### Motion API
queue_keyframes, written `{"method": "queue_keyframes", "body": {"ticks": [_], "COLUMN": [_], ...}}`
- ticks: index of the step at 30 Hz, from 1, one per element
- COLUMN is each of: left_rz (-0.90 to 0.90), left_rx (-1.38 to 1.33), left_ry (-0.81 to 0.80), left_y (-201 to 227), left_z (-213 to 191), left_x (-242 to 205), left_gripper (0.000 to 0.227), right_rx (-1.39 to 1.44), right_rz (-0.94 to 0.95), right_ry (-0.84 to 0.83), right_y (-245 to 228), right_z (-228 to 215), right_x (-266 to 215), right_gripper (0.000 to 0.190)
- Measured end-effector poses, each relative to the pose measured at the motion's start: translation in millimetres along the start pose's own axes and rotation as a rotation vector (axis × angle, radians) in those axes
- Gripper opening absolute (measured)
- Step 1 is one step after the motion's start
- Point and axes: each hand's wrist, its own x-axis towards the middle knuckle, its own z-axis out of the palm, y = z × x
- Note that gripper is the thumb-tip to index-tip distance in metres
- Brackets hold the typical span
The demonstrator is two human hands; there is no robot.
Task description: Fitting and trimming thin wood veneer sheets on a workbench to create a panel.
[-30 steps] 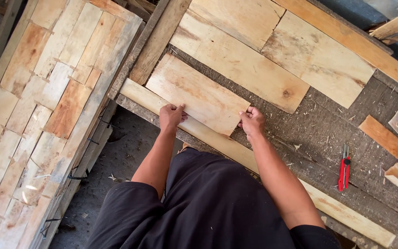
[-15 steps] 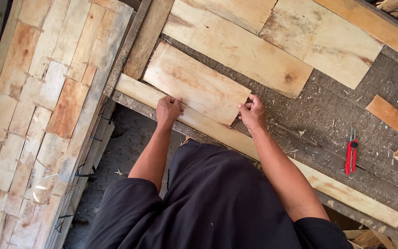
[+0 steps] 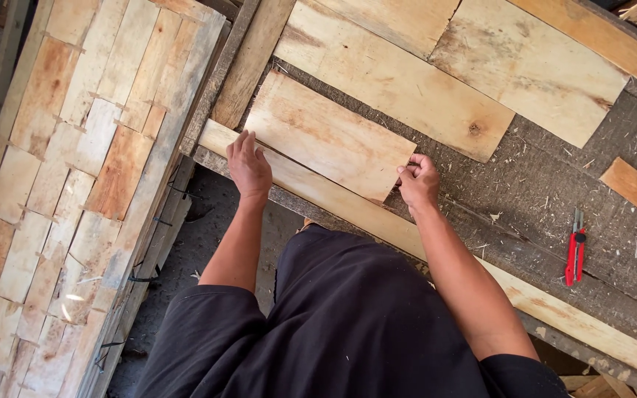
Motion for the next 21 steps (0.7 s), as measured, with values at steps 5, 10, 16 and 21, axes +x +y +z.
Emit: {"method": "queue_keyframes", "body": {"ticks": [5,10,16,21], "left_rz": [0.111,0.028,-0.16,-0.164], "left_rx": [0.019,0.022,0.049,-0.038], "left_ry": [-0.031,-0.042,-0.112,-0.069], "left_y": [-8.0,-12.5,-5.8,-23.2], "left_z": [-1.2,6.3,-3.4,3.4], "left_x": [16.0,29.0,34.6,31.9], "left_gripper": [0.044,0.04,0.038,0.036], "right_rx": [-0.007,-0.061,-0.016,0.0], "right_rz": [0.053,0.114,0.158,0.109], "right_ry": [-0.002,0.016,0.029,0.05], "right_y": [-8.2,-34.6,-21.2,-16.3], "right_z": [-0.1,0.5,1.4,4.0], "right_x": [-3.2,-14.3,-7.1,-9.1], "right_gripper": [0.033,0.031,0.022,0.019]}}
